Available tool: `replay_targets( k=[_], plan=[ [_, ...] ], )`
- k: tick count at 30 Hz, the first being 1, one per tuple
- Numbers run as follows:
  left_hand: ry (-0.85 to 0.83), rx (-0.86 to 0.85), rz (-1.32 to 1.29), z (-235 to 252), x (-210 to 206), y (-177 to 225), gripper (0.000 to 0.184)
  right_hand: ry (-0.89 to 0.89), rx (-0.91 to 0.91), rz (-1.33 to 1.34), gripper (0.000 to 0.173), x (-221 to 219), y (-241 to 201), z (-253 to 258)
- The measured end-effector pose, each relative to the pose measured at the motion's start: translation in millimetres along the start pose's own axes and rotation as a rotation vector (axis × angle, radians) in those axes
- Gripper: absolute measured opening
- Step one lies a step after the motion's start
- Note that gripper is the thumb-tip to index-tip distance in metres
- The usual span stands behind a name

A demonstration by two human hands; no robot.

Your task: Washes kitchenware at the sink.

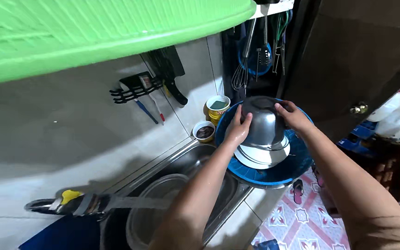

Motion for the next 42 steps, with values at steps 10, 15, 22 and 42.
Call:
replay_targets(
  k=[10, 15, 22, 42],
  plan=[
    [-0.063, -0.146, 0.118, -8.6, -18.3, 68.1, 0.079, 0.183, 0.035, 0.136, 0.069, 62.0, 11.4, -19.4],
    [-0.139, -0.15, -0.086, -10.7, -34.2, 58.8, 0.07, 0.211, -0.053, 0.208, 0.063, 71.6, 32.3, -24.1],
    [-0.205, -0.168, -0.228, -6.7, -45.0, 45.7, 0.061, 0.244, -0.079, 0.331, 0.058, 72.2, 50.7, -29.9],
    [-0.018, -0.062, -0.279, -78.1, 71.9, -22.0, 0.044, 0.206, 0.347, -0.456, 0.058, 3.8, -74.0, -61.6]
  ],
)
Point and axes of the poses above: each hand's wrist, its own z-axis towards the middle knuckle, its own x-axis out of the back of the hand, y = z × x, the point moved 9 cm from there along z, towards the middle knuckle, and after that the axes turned 10 degrees about z, right-handed, at the moved point
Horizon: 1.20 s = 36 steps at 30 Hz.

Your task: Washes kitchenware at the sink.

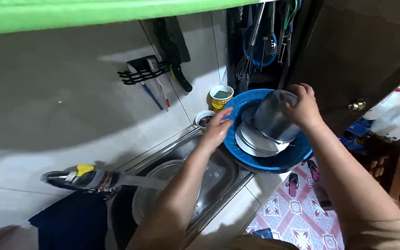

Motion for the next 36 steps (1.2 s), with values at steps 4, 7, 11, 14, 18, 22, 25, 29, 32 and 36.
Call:
replay_targets(
  k=[4, 7, 11, 14, 18, 22, 25, 29, 32, 36],
  plan=[
    [0.211, 0.084, -0.151, -65.3, 72.9, -61.3, 0.035, -0.318, 0.326, 0.215, 0.035, -94.2, -107.2, -60.9],
    [0.341, 0.361, 0.04, -116.4, 124.0, -132.8, 0.039, -0.821, 0.472, 0.292, 0.027, -225.3, -145.1, -153.1],
    [0.429, 0.564, 0.588, -198.6, 162.6, -179.2, 0.038, -1.246, 0.576, -0.011, 0.049, -384.4, -127.7, -254.5],
    [0.522, 0.669, 0.708, -252.3, 162.5, -210.8, 0.068, -1.402, 0.505, -0.212, 0.047, -435.0, -103.4, -285.3],
    [0.604, 0.958, 0.132, -310.8, 137.9, -279.6, 0.072, -1.494, 0.301, -0.282, 0.04, -455.1, -94.0, -305.1],
    [0.504, 0.936, 0.049, -317.1, 132.4, -294.3, 0.056, -1.503, 0.317, -0.157, 0.043, -480.9, -110.8, -314.1],
    [0.515, 0.875, 0.075, -312.6, 141.6, -296.4, 0.058, -1.515, 0.436, 0.03, 0.037, -495.4, -135.3, -322.9],
    [0.545, 0.823, 0.189, -301.2, 167.1, -229.9, 0.052, -1.419, 0.558, 0.165, 0.032, -512.1, -156.8, -302.3],
    [0.563, 0.73, 0.31, -277.5, 186.0, -198.0, 0.048, -1.259, 0.527, 0.119, 0.041, -514.5, -147.4, -269.2],
    [0.617, 0.665, 0.344, -228.1, 194.8, -190.1, 0.039, -1.177, 0.508, 0.042, 0.065, -515.6, -113.4, -244.9]
  ],
)
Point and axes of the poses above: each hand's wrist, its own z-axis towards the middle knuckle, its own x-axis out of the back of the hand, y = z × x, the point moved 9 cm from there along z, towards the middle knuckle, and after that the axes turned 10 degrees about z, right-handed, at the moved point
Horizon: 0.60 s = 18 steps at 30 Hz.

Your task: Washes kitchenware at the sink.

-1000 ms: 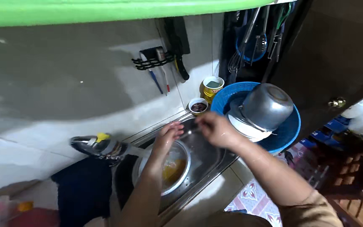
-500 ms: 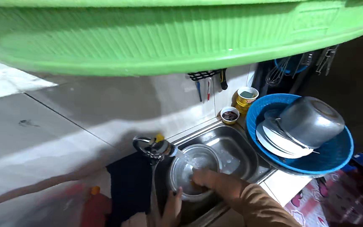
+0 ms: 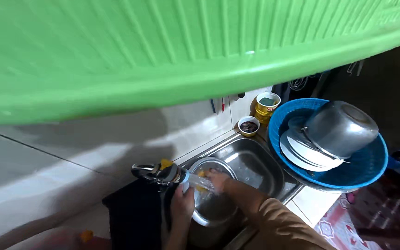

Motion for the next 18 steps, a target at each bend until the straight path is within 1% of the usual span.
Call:
replay_targets(
  k=[1, 2, 3, 4, 5, 6, 8, 10, 12, 14, 16, 18],
  plan=[
    [0.007, 0.003, 0.015, 6.7, -4.2, 11.6, 0.033, 0.025, 0.006, -0.02, 0.061, -2.6, 12.0, 0.8],
    [0.0, -0.014, 0.025, 13.3, -9.2, 23.9, 0.031, 0.045, -0.027, -0.014, 0.055, -3.1, 21.9, -2.5],
    [-0.019, -0.054, 0.026, 21.1, -15.8, 35.0, 0.035, 0.054, -0.087, 0.023, 0.054, -3.0, 29.1, -9.0],
    [-0.034, -0.113, 0.035, 29.9, -22.7, 45.1, 0.034, 0.048, -0.157, 0.079, 0.056, -2.6, 32.1, -18.4],
    [-0.07, -0.164, 0.078, 37.3, -29.2, 55.4, 0.032, 0.031, -0.23, 0.158, 0.062, -2.7, 32.8, -29.4],
    [-0.121, -0.209, 0.136, 43.7, -35.6, 64.7, 0.031, 0.031, -0.279, 0.227, 0.064, -5.2, 35.7, -36.8],
    [-0.215, -0.261, 0.195, 51.7, -44.8, 78.0, 0.031, 0.008, -0.308, 0.312, 0.064, -26.8, 52.9, -33.7],
    [-0.249, -0.275, 0.167, 54.8, -48.7, 83.8, 0.032, -0.036, -0.303, 0.405, 0.064, -47.3, 55.7, -28.0],
    [-0.252, -0.263, 0.109, 58.9, -54.8, 79.7, 0.031, -0.015, -0.231, 0.536, 0.062, -64.4, 48.8, -20.9],
    [-0.218, -0.232, 0.079, 61.5, -57.5, 69.3, 0.032, 0.057, -0.091, 0.675, 0.059, -64.9, 27.7, -16.0],
    [-0.171, -0.185, 0.061, 61.6, -55.5, 54.5, 0.032, 0.16, 0.049, 0.757, 0.05, -46.6, -4.1, -17.1],
    [-0.144, -0.125, 0.009, 57.6, -51.0, 41.7, 0.03, 0.285, 0.12, 0.659, 0.038, -20.3, -30.2, -18.9]
  ],
)
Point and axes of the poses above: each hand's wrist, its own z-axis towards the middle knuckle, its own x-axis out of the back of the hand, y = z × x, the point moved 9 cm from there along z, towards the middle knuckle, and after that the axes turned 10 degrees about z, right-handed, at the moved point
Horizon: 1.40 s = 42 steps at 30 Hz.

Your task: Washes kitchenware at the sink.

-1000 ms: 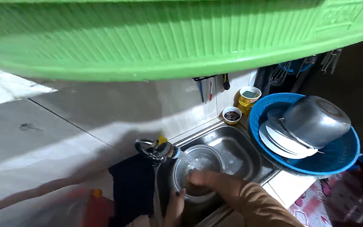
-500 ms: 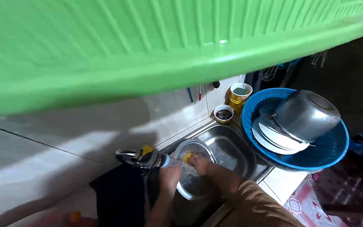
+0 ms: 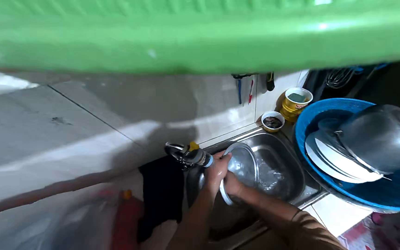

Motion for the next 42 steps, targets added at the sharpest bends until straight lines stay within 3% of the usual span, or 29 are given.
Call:
replay_targets(
  k=[2, 5, 11, 16, 21, 25, 28, 30, 32, 34, 37, 39, 42],
  plan=[
    [0.031, 0.034, -0.02, 0.2, 0.1, -17.0, 0.03, 0.033, 0.104, -0.228, 0.036, 3.5, -15.5, 14.5],
    [0.057, 0.039, -0.028, 2.9, -0.5, -31.3, 0.033, -0.047, 0.078, -0.563, 0.037, 7.6, 9.2, 40.7],
    [0.101, -0.101, 0.029, 0.2, 2.0, -4.1, 0.023, -0.003, -0.095, -0.826, 0.052, 60.7, 83.5, 60.8],
    [-0.012, -0.034, 0.197, 7.3, -14.0, 4.4, 0.033, 0.079, -0.279, -0.879, 0.056, 89.7, 159.3, 43.5],
    [0.019, -0.023, 0.111, 10.5, -13.5, -8.7, 0.028, -0.164, -0.51, -0.697, 0.071, 68.2, 121.2, -15.1],
    [0.059, -0.01, 0.039, 6.3, -9.8, -19.1, 0.029, -0.315, -0.622, -0.4, 0.056, 32.0, 102.4, -39.5],
    [0.145, 0.017, -0.081, 4.9, -2.7, -39.7, 0.036, -0.172, -0.638, 0.221, 0.049, 6.3, 81.7, -43.3],
    [0.158, 0.087, -0.12, -0.3, 6.1, -54.2, 0.035, -0.049, -0.554, 0.648, 0.05, -7.2, 67.7, -30.6],
    [0.162, 0.204, -0.146, -14.9, 19.1, -57.0, 0.029, 0.062, -0.469, 0.743, 0.05, -9.2, 51.4, -15.8],
    [0.151, 0.293, -0.188, -27.8, 26.5, -56.5, 0.03, 0.228, -0.311, 0.651, 0.049, 1.7, 32.3, 1.1],
    [0.129, 0.316, -0.249, -34.6, 22.5, -64.2, 0.032, 0.451, 0.043, 0.322, 0.028, 30.8, 20.0, 28.5],
    [0.141, 0.296, -0.181, -38.7, 26.5, -63.7, 0.032, 0.423, 0.182, -0.071, 0.027, 35.6, 8.8, 37.4],
    [0.119, 0.227, 0.0, -50.6, 35.4, -31.4, 0.03, 0.159, 0.214, -0.693, 0.04, 30.3, -5.6, 32.3]
  ],
)
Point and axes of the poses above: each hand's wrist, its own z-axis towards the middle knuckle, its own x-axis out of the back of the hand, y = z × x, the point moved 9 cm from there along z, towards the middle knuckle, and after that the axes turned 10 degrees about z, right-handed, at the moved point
